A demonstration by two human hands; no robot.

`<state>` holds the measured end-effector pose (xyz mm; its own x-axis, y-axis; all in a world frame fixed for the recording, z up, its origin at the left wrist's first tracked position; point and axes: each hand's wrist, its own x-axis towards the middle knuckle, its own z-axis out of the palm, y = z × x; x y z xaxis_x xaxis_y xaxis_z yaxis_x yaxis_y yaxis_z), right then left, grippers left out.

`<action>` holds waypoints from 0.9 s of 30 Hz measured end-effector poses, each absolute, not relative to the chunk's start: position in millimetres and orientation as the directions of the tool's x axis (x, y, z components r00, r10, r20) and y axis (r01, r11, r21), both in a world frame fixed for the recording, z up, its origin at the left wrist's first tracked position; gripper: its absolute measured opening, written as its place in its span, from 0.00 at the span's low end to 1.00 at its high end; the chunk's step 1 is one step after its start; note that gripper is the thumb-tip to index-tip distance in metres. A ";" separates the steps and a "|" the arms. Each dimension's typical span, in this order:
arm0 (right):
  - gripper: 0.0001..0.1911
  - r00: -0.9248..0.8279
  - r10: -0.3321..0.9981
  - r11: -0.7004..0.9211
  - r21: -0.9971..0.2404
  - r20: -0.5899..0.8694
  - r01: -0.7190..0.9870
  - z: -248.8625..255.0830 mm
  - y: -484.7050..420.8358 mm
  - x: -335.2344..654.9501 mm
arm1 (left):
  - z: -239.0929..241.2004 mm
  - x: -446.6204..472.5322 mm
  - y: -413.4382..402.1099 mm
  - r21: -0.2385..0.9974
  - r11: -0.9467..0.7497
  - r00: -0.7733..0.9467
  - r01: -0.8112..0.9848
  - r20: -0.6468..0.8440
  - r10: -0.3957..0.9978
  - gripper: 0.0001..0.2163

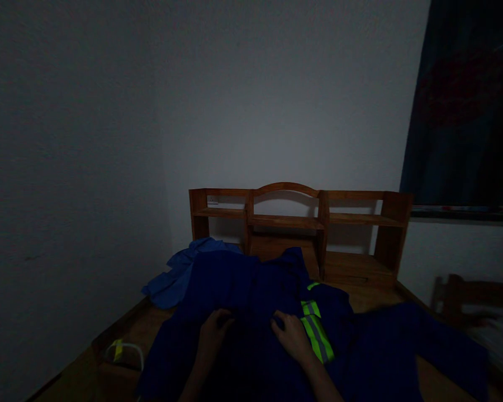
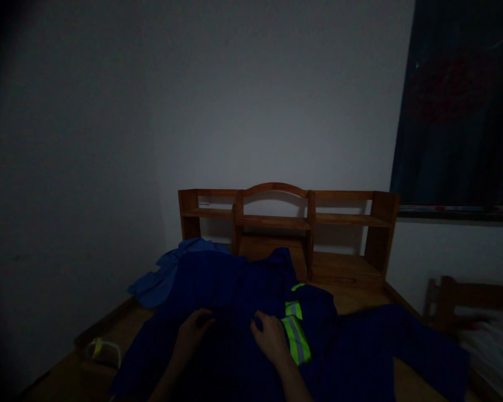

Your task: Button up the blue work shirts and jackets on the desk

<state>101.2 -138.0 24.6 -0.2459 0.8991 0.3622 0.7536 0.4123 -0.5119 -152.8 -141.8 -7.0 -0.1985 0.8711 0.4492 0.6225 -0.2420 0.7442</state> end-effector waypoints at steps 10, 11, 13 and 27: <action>0.14 -0.207 0.909 0.382 -0.527 0.362 0.759 31.0 -145.5 103.3 | -17.3 -156.1 -137.6 0.733 -0.240 -0.195 0.637 0.454 0.870 0.10; 0.15 -0.204 0.908 0.383 -0.527 0.365 0.759 31.4 -146.1 103.4 | -19.2 -156.3 -136.8 0.727 -0.240 -0.195 0.643 0.459 0.866 0.10; 0.15 -0.209 0.903 0.394 -0.528 0.376 0.752 30.5 -146.6 104.0 | -22.8 -156.9 -135.1 0.717 -0.243 -0.197 0.654 0.471 0.860 0.11; 0.15 -0.195 0.894 0.404 -0.539 0.403 0.739 15.3 -138.7 105.6 | -27.3 -158.2 -131.3 0.723 -0.237 -0.195 0.649 0.459 0.867 0.11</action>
<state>105.6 -138.7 15.3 -0.1947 0.8941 0.4033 0.7390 0.4041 -0.5390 -158.2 -131.3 -27.3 -0.1955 0.8668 0.4588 0.6486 -0.2366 0.7234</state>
